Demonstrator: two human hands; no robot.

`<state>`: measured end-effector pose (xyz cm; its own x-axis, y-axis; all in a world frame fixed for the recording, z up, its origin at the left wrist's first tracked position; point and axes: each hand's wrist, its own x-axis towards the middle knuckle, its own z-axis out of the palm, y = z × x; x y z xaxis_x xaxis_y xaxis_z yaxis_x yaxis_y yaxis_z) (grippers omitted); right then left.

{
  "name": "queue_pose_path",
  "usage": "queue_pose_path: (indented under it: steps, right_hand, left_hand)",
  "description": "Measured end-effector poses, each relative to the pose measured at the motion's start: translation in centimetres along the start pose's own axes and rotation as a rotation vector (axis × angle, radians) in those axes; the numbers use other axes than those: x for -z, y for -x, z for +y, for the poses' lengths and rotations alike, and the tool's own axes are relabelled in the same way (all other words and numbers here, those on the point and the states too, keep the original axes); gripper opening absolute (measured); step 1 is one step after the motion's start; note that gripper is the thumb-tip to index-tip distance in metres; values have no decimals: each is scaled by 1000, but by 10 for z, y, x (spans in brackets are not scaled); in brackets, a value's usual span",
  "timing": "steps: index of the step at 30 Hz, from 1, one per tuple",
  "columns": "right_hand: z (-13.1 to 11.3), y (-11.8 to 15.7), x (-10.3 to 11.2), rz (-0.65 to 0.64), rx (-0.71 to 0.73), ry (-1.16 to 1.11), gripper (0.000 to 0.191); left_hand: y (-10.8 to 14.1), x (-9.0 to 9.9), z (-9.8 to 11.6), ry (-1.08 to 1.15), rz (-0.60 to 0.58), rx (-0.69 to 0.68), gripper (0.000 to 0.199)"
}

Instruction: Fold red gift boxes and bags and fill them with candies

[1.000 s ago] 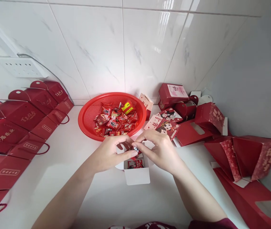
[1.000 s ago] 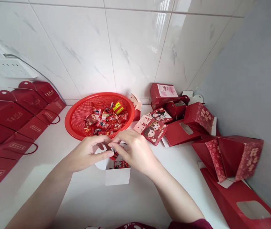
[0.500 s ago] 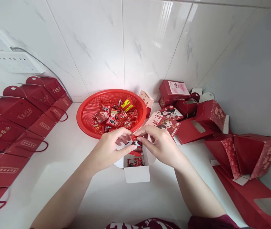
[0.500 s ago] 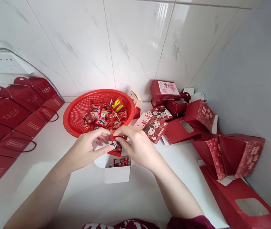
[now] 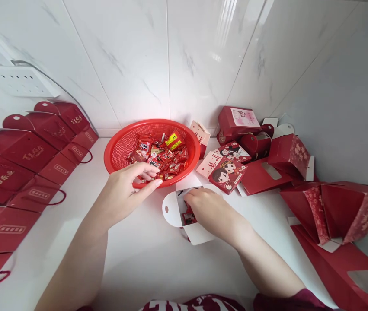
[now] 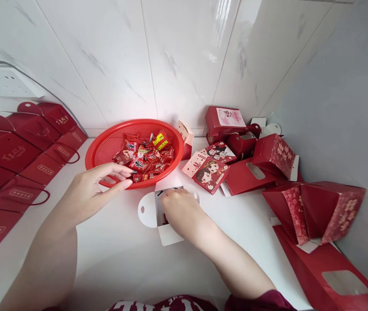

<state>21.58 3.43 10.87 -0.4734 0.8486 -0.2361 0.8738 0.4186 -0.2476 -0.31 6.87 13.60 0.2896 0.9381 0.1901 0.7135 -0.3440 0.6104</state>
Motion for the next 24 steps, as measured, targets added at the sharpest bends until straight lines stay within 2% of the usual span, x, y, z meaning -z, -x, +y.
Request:
queue_pose_path:
  steps: [4,7,12,16,20,24]
  right_hand:
    - [15,11,6,102,0,42,26]
    - [27,19,7,203,-53,76,23]
    - [39,30,15,283,-120,-39,23]
    - [50,36,18,264,-162,-94,25]
    - [56,41,18,254,-163,-138,27]
    - [57,46,20,254,-145,-160,26]
  left_hand:
    - [-2,4,-1,-23,26,24,19]
    - [-7,9,-9,-81,77,63,19]
    - [-19,20,-39,-274,239,157,20]
    - [-29,26,-62,-333,276,200,23]
    - [-59,30,-70,-371,224,162,26]
    - [-118,25,-72,-374,-7,165,27]
